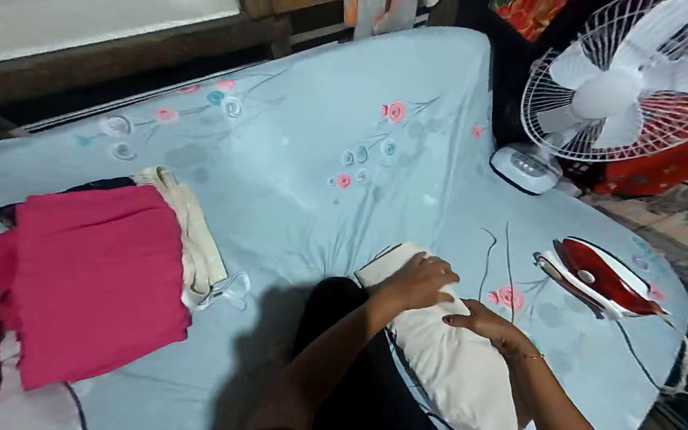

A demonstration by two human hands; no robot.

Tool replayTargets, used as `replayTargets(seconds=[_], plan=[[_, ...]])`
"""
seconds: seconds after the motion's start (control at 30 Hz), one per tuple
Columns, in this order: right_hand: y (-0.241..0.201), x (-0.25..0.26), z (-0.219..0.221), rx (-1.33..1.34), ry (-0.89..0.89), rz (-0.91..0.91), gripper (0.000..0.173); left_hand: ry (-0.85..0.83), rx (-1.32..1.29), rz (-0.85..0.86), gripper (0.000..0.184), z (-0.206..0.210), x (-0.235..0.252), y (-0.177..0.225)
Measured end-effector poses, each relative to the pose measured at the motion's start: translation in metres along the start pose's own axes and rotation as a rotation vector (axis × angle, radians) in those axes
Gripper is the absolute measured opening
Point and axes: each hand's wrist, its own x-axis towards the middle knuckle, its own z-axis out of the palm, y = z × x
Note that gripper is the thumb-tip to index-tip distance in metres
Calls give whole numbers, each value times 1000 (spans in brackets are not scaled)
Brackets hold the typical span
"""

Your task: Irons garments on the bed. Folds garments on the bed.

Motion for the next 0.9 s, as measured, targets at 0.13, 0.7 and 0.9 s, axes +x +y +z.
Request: replayTargets(seconds=[0.13,0.7,0.9], plan=[[-46,-40,8,102,242,-51,28,519,-320,-363,32,-29,-54,-9],[-96,-232,-63,179,1067,-289,13,-89,-1607,-244,38,-50,44,165],[-99,-240,-54,270,1169,-307,15,-104,-1517,-218,42,-48,55,174]])
